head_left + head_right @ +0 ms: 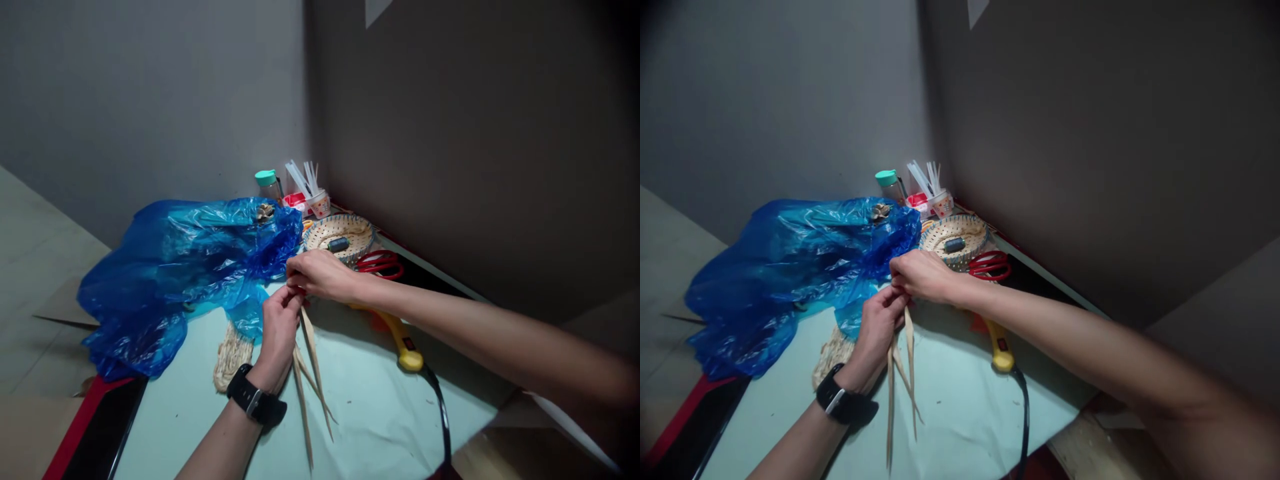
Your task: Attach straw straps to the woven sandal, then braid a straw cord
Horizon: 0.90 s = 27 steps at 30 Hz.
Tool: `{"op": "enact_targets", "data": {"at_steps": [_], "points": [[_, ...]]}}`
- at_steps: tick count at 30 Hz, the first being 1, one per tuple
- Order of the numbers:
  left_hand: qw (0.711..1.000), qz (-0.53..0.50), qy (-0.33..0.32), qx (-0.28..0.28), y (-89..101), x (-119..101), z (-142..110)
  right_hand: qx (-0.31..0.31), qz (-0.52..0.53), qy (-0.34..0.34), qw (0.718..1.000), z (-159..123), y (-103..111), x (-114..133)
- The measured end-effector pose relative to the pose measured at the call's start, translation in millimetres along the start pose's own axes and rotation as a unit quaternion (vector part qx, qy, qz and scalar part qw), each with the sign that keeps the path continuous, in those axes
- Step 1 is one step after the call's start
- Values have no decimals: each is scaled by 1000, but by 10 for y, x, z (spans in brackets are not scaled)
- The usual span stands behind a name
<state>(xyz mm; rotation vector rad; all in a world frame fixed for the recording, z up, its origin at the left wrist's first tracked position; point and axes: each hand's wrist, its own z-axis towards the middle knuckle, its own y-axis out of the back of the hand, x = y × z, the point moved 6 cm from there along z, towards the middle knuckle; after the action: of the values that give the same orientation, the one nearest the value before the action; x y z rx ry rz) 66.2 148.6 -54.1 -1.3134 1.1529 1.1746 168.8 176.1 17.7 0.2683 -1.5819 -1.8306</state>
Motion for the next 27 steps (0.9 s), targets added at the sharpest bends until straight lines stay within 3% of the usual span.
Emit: {"op": "enact_targets", "data": {"at_steps": [4,9,19,27], "points": [[1000,-1,5,2,4,7,4,4,19,-31,999,111,-95,-173],[999,-33,29,-6,28,18,-9,6,60,-57,997,46,-188,-262],[996,-79,39,-25,16,-40,-49,-77,207,-110,969,-347,-10,-290],[992,-115,56,-6,-44,-52,-111,-67,303,-131,942,-556,-60,-150]]}}
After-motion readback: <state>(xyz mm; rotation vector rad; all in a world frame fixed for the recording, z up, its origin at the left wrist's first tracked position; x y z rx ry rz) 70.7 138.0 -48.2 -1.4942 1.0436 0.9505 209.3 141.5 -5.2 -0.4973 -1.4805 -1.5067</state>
